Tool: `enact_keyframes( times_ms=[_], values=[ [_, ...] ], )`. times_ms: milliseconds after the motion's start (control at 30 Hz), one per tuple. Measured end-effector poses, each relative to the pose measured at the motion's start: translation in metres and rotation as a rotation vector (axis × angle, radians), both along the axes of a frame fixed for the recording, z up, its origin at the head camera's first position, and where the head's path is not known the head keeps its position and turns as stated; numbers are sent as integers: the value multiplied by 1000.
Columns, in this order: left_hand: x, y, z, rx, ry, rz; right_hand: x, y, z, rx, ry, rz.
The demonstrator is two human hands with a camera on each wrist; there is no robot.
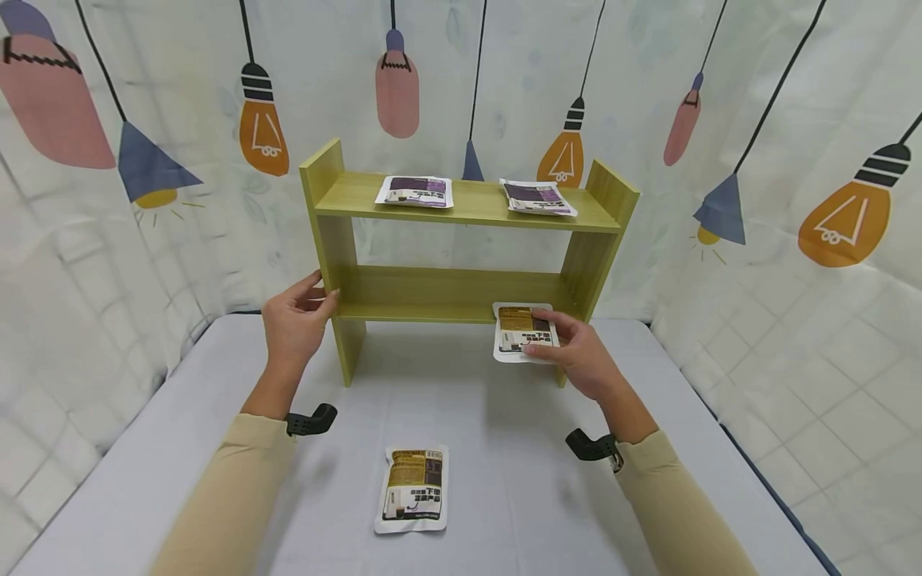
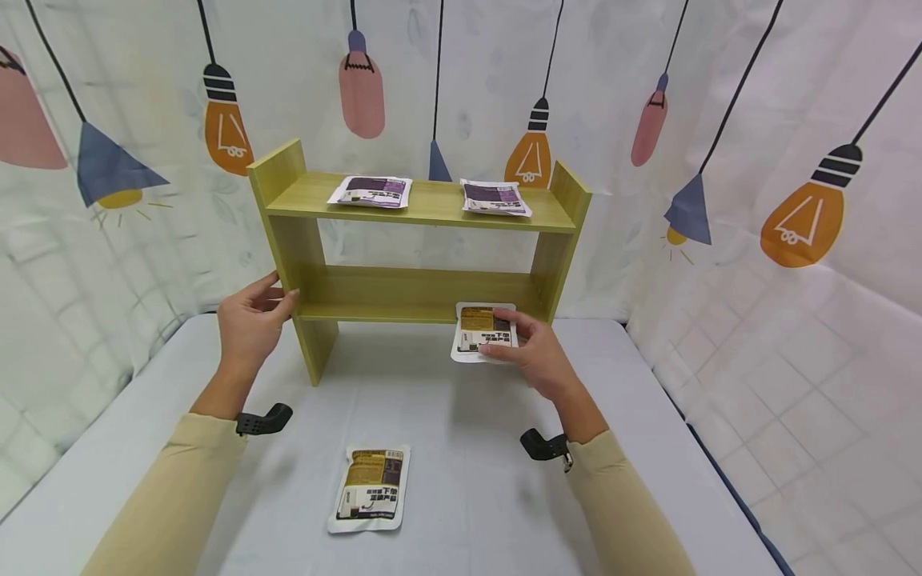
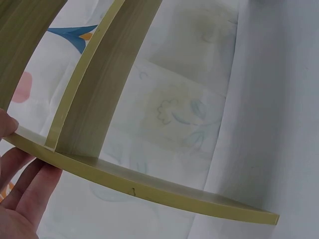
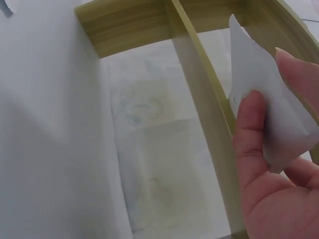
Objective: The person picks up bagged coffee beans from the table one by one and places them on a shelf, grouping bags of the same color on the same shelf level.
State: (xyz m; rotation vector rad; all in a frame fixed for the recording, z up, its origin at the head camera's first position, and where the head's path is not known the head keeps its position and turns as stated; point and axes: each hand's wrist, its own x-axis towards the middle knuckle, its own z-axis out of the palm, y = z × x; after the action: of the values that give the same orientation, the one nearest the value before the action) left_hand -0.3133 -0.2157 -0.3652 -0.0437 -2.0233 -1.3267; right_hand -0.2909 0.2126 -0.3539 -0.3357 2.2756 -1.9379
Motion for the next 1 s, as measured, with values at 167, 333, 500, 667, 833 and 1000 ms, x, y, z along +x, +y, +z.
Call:
enact_keyframes(
  times_ms=[167,333,500,667,833,1000],
  values=[
    [0,1,0,9,-5,-10,0,2,1,-33,-17,39],
    [1,1,1,7,-8,-11,1,4,2,-69,-19,90],
    [2,1,1,2,2,-9,3,6,3,-79,-19,139],
    [1,0,0,-8,-11,-3,3,6,4,-72,-21,146],
    [1,0,-1,-19,-13,1,3,7,7,-54,-9,136],
    [1,0,-1,-25,-9,6,-1,10,8,6,16,113]
  ],
)
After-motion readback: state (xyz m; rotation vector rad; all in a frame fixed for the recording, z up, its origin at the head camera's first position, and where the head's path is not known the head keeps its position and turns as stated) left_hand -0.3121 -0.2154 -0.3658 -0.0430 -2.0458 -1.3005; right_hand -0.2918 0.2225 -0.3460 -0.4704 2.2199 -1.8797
